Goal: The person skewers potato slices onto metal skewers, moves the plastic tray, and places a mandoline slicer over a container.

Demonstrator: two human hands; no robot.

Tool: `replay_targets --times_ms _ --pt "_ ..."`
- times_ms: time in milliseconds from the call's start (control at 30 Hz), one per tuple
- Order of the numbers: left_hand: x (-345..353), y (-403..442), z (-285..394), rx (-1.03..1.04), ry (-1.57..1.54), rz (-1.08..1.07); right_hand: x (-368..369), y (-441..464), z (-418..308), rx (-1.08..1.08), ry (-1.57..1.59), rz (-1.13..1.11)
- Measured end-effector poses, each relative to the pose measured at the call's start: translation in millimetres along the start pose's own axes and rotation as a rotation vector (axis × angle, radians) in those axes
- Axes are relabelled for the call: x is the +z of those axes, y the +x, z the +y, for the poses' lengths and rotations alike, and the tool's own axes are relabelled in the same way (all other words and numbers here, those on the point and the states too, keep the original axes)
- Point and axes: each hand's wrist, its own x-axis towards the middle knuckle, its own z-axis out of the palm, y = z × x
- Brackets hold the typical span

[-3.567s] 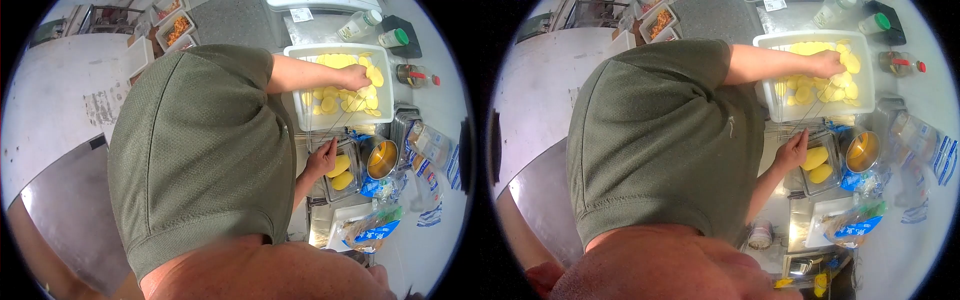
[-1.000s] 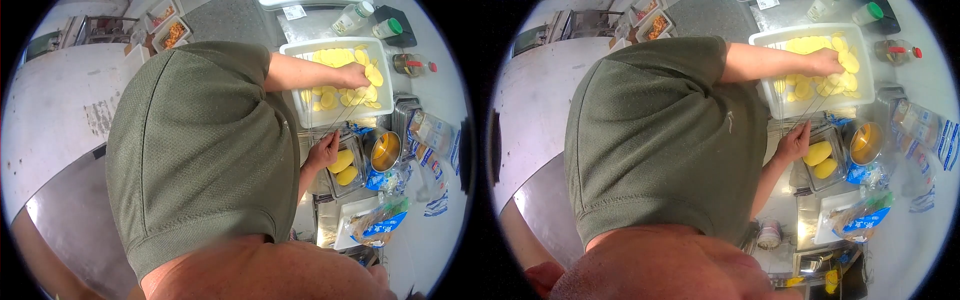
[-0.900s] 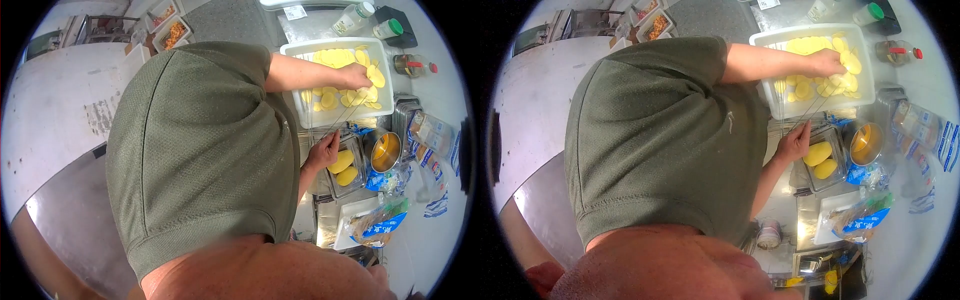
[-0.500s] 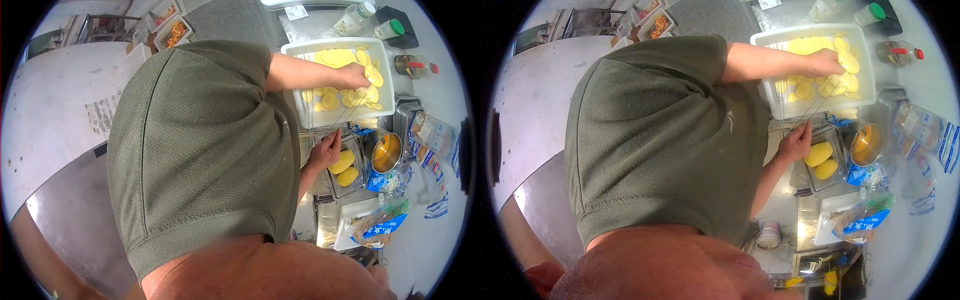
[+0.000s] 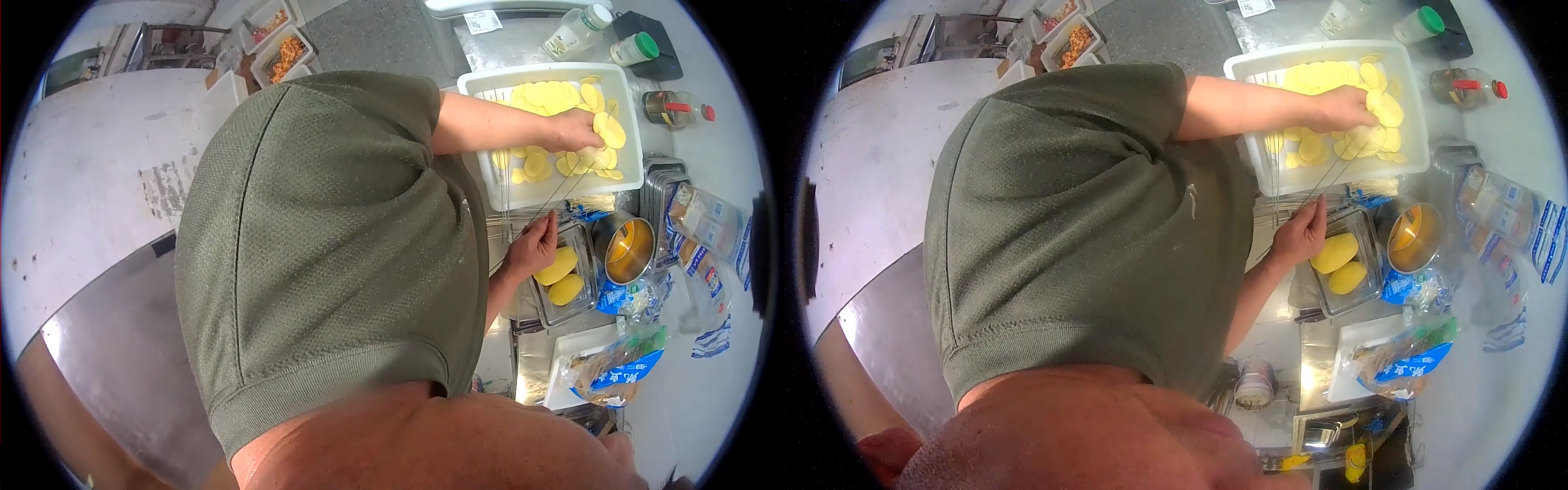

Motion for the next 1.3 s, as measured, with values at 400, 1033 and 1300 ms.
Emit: replay_targets --times_ms 400,1033,1300 --pt "4 -4 4 0.035 -0.011 -0.009 -2 -1 0 -0.024 -0.101 0.031" --pt "5 5 -8 0.08 -0.086 -0.188 -10 -1 -10 0.06 -0.089 -0.028" --pt "8 7 -10 0.162 -0.157 -0.236 -15 -1 -16 0.125 0.05 -0.059"
